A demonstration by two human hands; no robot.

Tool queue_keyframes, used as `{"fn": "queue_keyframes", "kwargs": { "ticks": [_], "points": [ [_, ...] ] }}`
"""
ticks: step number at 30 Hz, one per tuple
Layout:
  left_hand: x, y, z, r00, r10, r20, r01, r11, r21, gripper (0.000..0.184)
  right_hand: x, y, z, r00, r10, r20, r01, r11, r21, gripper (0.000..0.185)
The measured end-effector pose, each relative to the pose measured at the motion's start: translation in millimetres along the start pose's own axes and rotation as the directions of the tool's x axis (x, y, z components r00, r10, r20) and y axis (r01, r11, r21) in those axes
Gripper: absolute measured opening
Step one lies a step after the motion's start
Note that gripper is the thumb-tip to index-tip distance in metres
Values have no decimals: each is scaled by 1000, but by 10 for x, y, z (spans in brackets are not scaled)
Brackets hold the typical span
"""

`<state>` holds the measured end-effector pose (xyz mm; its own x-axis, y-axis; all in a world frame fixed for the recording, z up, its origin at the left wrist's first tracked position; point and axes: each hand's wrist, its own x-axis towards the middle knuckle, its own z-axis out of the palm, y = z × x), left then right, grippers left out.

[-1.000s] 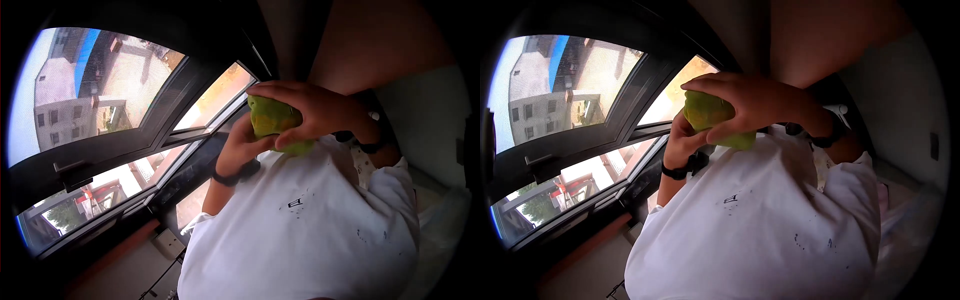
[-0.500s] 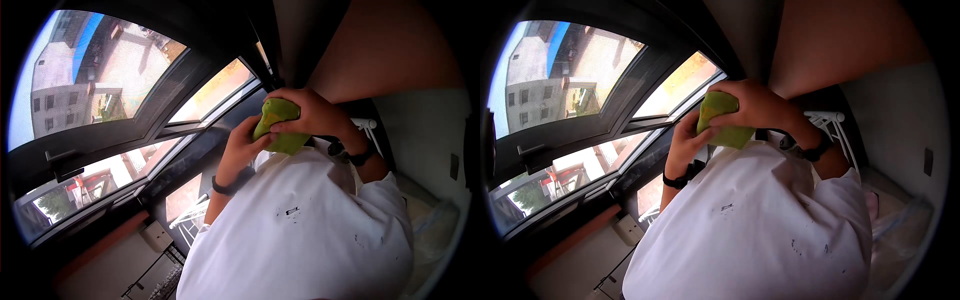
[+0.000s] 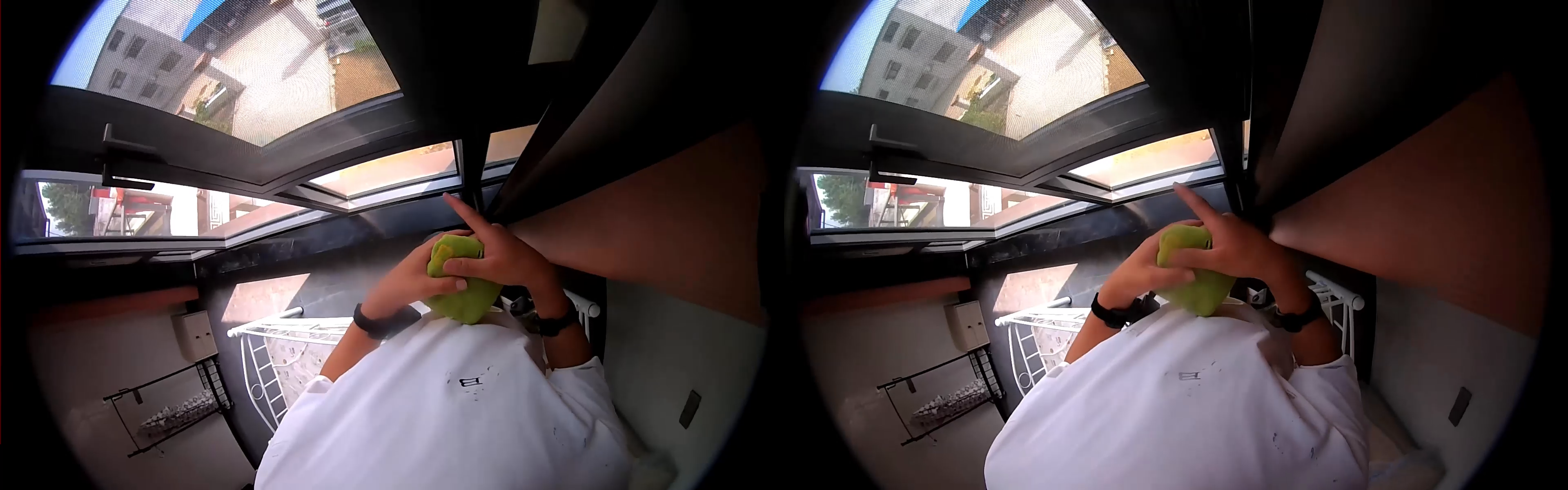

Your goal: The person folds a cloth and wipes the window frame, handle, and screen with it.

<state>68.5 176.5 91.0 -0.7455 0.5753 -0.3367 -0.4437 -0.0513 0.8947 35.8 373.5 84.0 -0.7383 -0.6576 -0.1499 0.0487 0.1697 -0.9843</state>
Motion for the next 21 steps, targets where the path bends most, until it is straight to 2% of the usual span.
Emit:
{"fn": "queue_keyframes", "kwargs": {
  "ticks": [1, 3, 5, 6, 7, 8, 9, 10, 11, 12, 13, 14, 15, 16, 18, 19, 20, 21],
  "points": [
    [-12, -19, -21, 1000, 16, -19, -16, 1000, -4, 71, 42, -22, 10, 999, 28, 17, -27, 998, -58, 95],
    [-60, -81, -48, 990, 22, -141, -16, 999, 44, 58, 124, -86, 39, 997, 55, 54, -49, 992, -120, 94],
    [-83, -120, -105, 979, 16, -202, -11, 1000, 23, 53, 229, -169, 51, 970, 239, -49, -240, 900, -365, 93],
    [-83, -141, -138, 969, 1, -247, 1, 1000, 7, 49, 268, -176, 66, 971, 236, -38, -233, 899, -371, 93],
    [-68, -170, -159, 941, 54, -334, -36, 998, 60, 39, 305, -167, 82, 961, 264, -82, -275, 882, -382, 90],
    [-52, -166, -187, 937, 62, -344, -45, 997, 56, 39, 353, -149, 87, 949, 287, -127, -314, 864, -394, 88],
    [-29, -148, -225, 897, 93, -432, -70, 995, 68, 38, 398, -65, 68, 952, 282, -119, -306, 861, -406, 88],
    [-12, -139, -263, 849, 118, -515, -90, 993, 79, 37, 431, 96, 47, 967, 175, -186, -228, 919, -320, 86],
    [17, -194, -345, 826, 186, -532, -184, 981, 59, 36, 479, 243, 49, 963, 75, -261, -139, 962, -237, 84],
    [45, -167, -391, 823, 188, -535, -190, 980, 52, 36, 568, 368, 78, 964, 76, -255, -141, 959, -245, 84],
    [78, -138, -437, 818, 138, -558, -207, 976, -62, 36, 665, 479, 103, 972, 28, -233, -26, 1000, 12, 79],
    [111, -110, -487, 813, 87, -576, -227, 958, -175, 36, 746, 545, 111, 975, -23, -222, 84, 959, 269, 75],
    [182, -164, -575, 809, 107, -578, -248, 953, -171, 38, 822, 526, 118, 975, -11, -220, 76, 955, 288, 64],
    [277, -229, -692, 800, 109, -590, -262, 948, -180, 38, 911, 547, 122, 979, -10, -202, 68, 958, 279, 64],
    [461, -389, -899, 790, 123, -600, -304, 929, -210, 40, 1065, 677, 157, 981, -28, -192, 58, 987, 151, 56],
    [546, -424, -953, 802, 108, -588, -307, 919, -250, 40, 1164, 729, 149, 969, -8, -248, 42, 990, 131, 48],
    [638, -454, -990, 803, 111, -585, -318, 911, -263, 40, 1255, 831, 99, 969, -3, -246, 33, 993, 115, 48],
    [734, -451, -1027, 826, 101, -554, -329, 885, -329, 39, 1359, 942, 40, 945, 37, -326, 29, 980, 195, 45]
  ]
}}
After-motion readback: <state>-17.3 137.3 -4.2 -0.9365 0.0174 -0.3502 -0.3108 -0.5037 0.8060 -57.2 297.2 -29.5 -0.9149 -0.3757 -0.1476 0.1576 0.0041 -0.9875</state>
